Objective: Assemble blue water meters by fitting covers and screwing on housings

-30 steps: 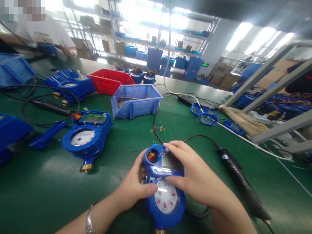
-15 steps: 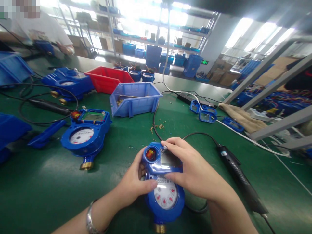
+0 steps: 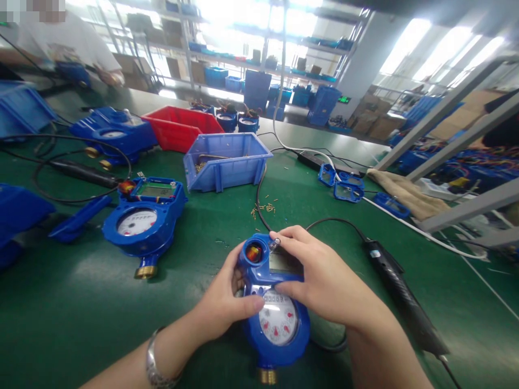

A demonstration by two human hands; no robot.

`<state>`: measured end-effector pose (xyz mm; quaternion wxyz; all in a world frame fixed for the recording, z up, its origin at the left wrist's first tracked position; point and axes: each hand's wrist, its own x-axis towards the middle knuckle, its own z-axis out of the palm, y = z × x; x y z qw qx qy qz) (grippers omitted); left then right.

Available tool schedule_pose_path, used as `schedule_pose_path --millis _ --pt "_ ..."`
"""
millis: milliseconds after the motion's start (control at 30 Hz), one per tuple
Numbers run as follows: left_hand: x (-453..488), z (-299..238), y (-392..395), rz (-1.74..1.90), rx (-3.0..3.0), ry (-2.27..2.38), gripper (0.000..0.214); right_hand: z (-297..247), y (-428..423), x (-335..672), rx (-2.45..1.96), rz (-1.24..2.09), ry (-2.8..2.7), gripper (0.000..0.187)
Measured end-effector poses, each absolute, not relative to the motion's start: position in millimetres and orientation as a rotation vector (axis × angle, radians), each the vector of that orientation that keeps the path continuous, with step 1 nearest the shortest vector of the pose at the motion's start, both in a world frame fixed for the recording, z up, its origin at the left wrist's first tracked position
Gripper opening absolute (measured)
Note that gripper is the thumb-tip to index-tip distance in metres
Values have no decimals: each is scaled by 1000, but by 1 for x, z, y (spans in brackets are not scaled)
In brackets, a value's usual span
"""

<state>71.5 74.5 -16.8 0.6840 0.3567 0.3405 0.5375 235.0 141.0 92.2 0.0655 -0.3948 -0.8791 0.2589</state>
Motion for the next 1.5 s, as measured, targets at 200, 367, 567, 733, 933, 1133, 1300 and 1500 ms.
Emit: schedule_pose_path --millis 200,367,567,733,933,1133,1300,1500 --pt "74 -13 76 1189 765 732 94 90 143 230 -1172 753 -2686 57" --pt "85 4 79 1274 636 977 67 86 142 228 -1129 764 -2666 54" --pt "101 19 83 1314 423 1124 53 67 150 239 -972 1154 -2298 56" --pt "106 18 82 1342 410 1125 52 50 156 233 -1429 1607 -1339 41" --pt "108 18 81 1344 394 1150 51 46 151 219 -1547 1803 -1016 45" --pt "107 15 81 1357 398 1159 50 43 148 214 -1562 1703 -857 30" --pt "108 12 81 1380 396 1153 51 39 147 214 -1537 1658 -831 27" --pt "103 9 83 1378 470 1072 55 35 148 214 -1506 1656 -888 28"
